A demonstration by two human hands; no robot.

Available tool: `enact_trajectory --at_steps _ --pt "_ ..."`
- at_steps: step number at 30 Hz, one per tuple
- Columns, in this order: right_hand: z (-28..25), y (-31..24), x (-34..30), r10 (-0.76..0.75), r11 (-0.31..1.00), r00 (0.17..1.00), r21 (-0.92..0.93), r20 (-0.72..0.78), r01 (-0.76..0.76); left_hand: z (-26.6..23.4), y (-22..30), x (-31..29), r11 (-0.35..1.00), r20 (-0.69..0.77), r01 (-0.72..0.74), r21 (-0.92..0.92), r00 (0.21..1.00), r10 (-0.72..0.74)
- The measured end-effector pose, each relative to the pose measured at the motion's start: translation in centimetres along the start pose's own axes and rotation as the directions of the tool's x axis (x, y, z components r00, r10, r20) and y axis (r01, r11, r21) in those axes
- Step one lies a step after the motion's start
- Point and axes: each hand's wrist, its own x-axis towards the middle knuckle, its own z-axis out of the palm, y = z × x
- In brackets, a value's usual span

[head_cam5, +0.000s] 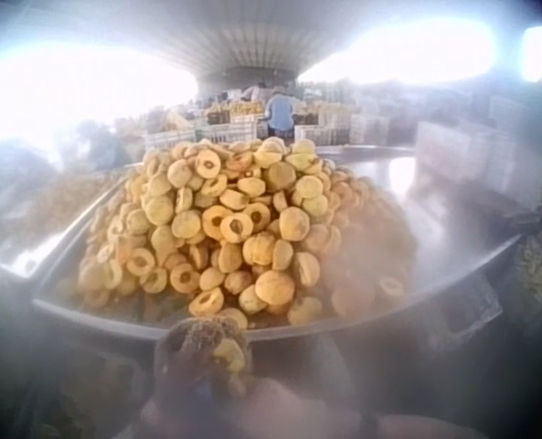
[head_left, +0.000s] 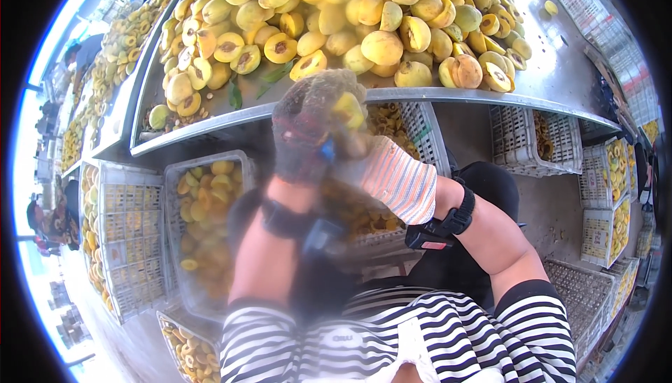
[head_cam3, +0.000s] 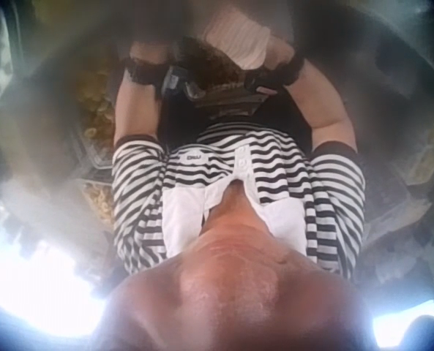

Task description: The person removes pits from apricot halves using a small metal pitting tool and places the pitted fruit into plastic bins.

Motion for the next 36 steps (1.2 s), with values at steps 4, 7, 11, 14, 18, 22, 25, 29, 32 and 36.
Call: enact_trajectory --at_steps 4,7,11,14,18,22,25,29,32,36 --pt "0.6 -0.2 -0.3 -0.064 0.997 0.998 0.04 0.009 0.063 -1.5 0.4 1.2 0.504 0.441 -0.691 0.518 0.721 0.534" --pt "0.9 0.4 -1.1 -0.141 0.989 0.99 0.052 -0.014 0.142 -0.8 1.7 1.1 0.922 0.27 -0.162 0.351 0.961 0.066" --pt "2.2 4.1 -1.6 -0.127 0.992 0.988 -0.006 -0.081 0.127 1.1 1.1 0.1 0.985 0.025 0.156 0.079 0.987 -0.159" --pt "-1.4 -0.6 -0.1 -0.434 0.74 0.886 -0.496 0.165 0.455 0.2 1.2 -0.3 0.984 -0.029 0.135 -0.12 0.99 -0.14" --pt "-0.2 -0.3 -1.5 0.167 0.859 0.942 0.426 0.293 -0.285 -0.9 2.7 1.2 0.933 0.295 -0.053 0.356 0.954 -0.058" --pt "-0.9 -2.0 -2.0 -0.066 0.938 0.995 0.346 0.073 0.037 -1.7 1.9 1.1 0.989 0.526 0.133 0.061 0.838 -0.145" --pt "-3.8 -4.8 -1.6 0.219 0.672 0.927 0.641 0.305 -0.37 -3.3 -0.4 0.0 0.936 0.394 0.329 -0.128 0.883 -0.257" --pt "-7.0 -5.8 -2.9 0.387 0.38 0.664 0.546 0.64 -0.747 -2.2 0.0 -1.6 0.941 0.085 0.145 -0.307 0.988 -0.125" --pt "-7.6 -6.6 -2.6 0.555 0.464 0.577 0.353 0.599 -0.813 -5.4 2.4 -4.0 0.997 -0.074 -0.062 -0.047 0.996 0.059" --pt "-7.7 -5.1 -5.1 0.471 0.737 0.722 0.223 0.508 -0.638 -9.6 10.8 -8.4 0.954 -0.077 0.055 0.294 0.996 -0.034"
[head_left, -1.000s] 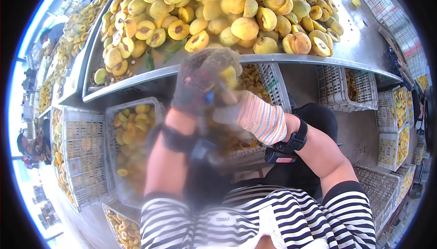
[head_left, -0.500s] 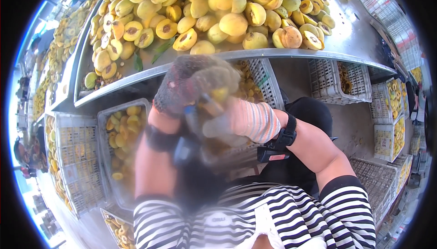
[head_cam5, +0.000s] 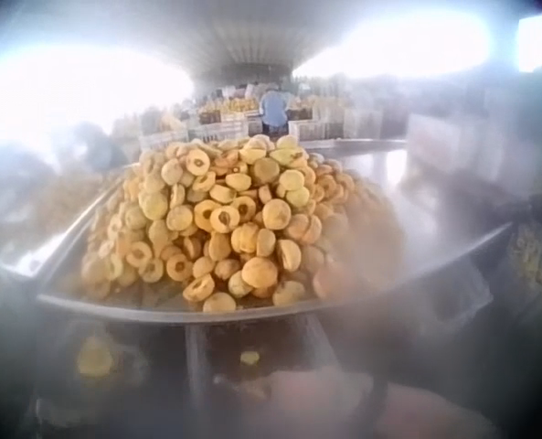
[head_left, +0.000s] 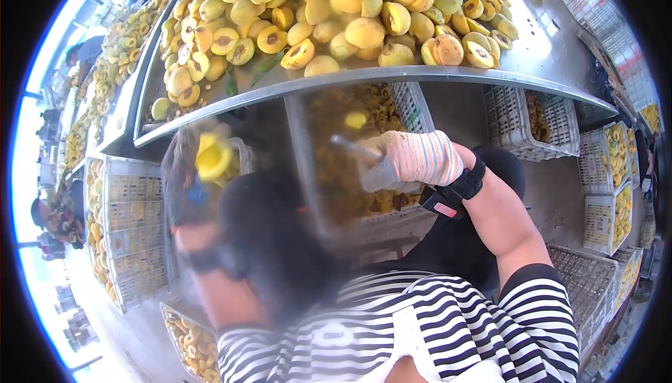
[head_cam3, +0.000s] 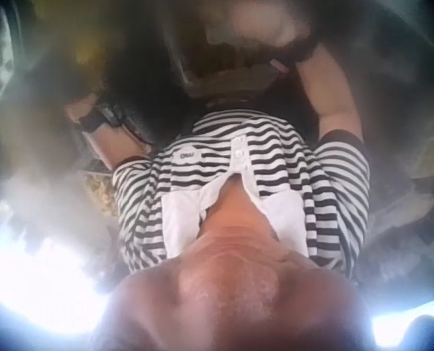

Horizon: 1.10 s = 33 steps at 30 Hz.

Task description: The person removes pits from apricot halves using a small metal pitting tool and places the pitted fruit into plastic bins.

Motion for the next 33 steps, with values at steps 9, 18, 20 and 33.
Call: enact_trajectory --at_steps 9,18,20,33 --pt "0.1 -1.7 -1.2 -0.251 0.968 0.963 -0.027 -0.101 0.25 4.4 -1.7 7.7 0.928 -0.066 0.119 0.352 0.993 -0.102" --pt "-0.3 -2.2 -0.7 -0.088 0.908 0.967 0.38 -0.238 0.176 9.1 -12.2 17.5 0.644 0.024 0.041 0.764 0.995 -0.092" --pt "-0.8 -2.1 -0.6 -0.088 0.874 0.947 0.433 -0.308 0.222 9.8 -9.9 16.5 0.892 -0.03 0.385 0.238 0.921 -0.389" --pt "1.4 -3.6 2.8 -0.276 0.657 0.86 0.569 -0.429 0.494 12.8 -2.4 5.0 0.961 0.159 -0.005 -0.277 0.986 0.051"
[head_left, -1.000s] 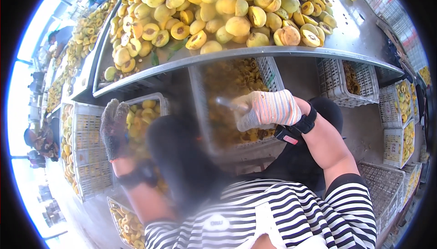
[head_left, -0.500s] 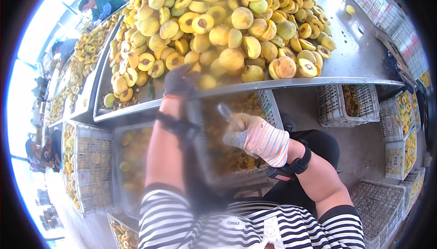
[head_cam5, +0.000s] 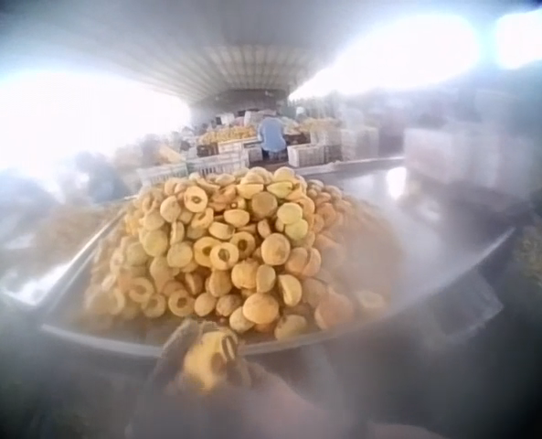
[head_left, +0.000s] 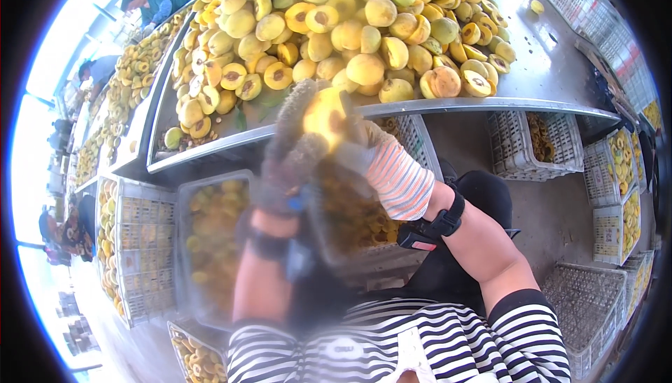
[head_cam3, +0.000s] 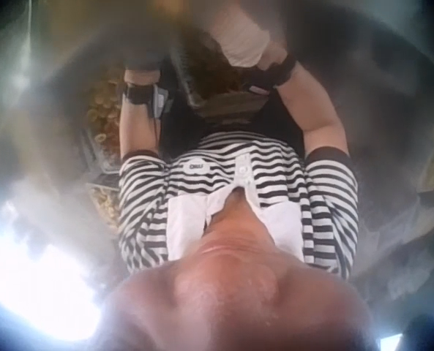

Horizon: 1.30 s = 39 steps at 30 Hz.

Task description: The person removes pits from apricot halves using a small metal pitting tool and places the pitted fruit into plastic bins.

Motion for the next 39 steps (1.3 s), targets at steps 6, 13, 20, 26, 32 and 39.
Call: enact_trajectory --at_steps 6,13,20,26,32,39 --pt "-1.0 1.4 1.2 -0.266 0.651 0.964 -0.74 -0.013 0.169 -0.8 -3.2 -0.1 0.682 -0.063 -0.168 0.712 0.952 0.301" --pt "-2.1 2.1 2.0 -0.176 0.421 0.984 -0.904 0.005 0.08 -0.4 -3.7 0.3 0.412 0.023 -0.151 0.899 0.954 0.3" --pt "-2.0 3.1 1.6 0.138 -0.637 0.841 -0.603 0.523 0.479 -0.7 -3.1 -0.3 0.997 -0.284 0.072 0.018 0.957 -0.064" --pt "-0.9 3.0 1.4 0.127 -0.489 0.889 -0.752 0.439 0.441 -0.1 -2.6 0.4 0.952 -0.238 -0.001 -0.308 0.968 -0.076" --pt "-2.3 5.6 2.8 0.002 -0.29 0.853 -0.816 0.522 0.5 -1.1 -2.8 0.4 0.955 -0.148 -0.002 -0.296 0.988 -0.044" --pt "-1.8 4.7 2.6 0.028 0.504 0.96 -0.833 0.279 0.227 -0.4 -2.6 0.3 0.998 -0.118 -0.063 0.029 0.991 0.066"
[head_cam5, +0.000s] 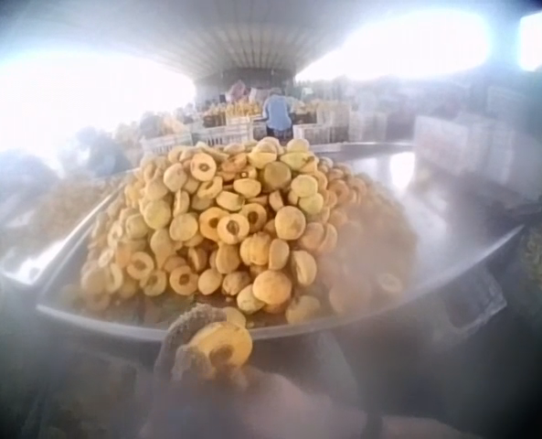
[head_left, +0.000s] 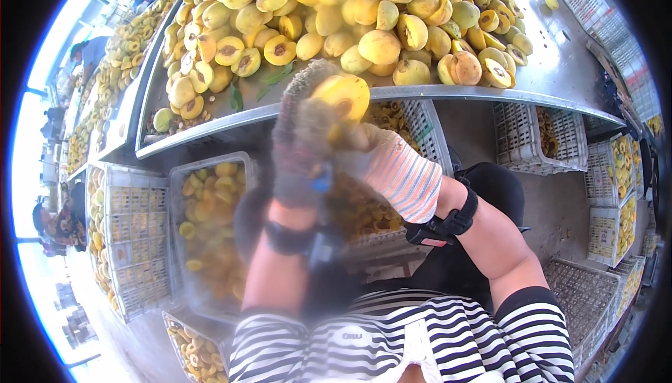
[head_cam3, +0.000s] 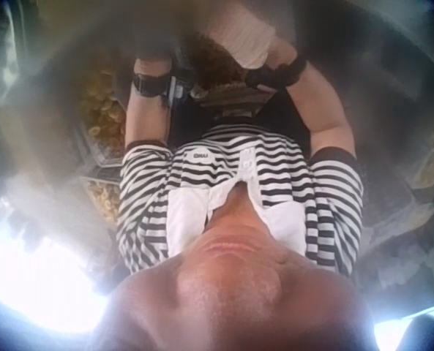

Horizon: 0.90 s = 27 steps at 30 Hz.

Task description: The person removes pits from apricot halves using a small metal pitting tool and places the pitted fruit into plastic bins.

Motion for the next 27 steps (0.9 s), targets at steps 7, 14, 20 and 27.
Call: enact_trajectory --at_steps 7,14,20,27 --pt "-1.3 -3.0 -1.2 0.273 0.672 0.93 0.643 0.246 -0.368 -1.7 -2.0 0.4 0.893 -0.01 0.012 0.449 1.0 -0.009" --pt "-2.5 -4.1 -2.6 0.161 0.702 0.94 0.634 0.302 -0.324 -3.4 -1.7 1.4 0.825 0.454 -0.321 0.464 0.886 0.089" --pt "-3.0 -3.6 -3.7 0.238 0.528 0.875 0.7 0.422 -0.481 0.3 0.2 -0.2 0.812 0.079 0.429 -0.396 0.897 -0.435" --pt "-3.6 -1.8 -6.1 0.151 0.506 0.862 0.711 0.484 -0.488 -0.2 1.5 -3.9 0.995 -0.167 0.096 0.004 0.981 -0.094"
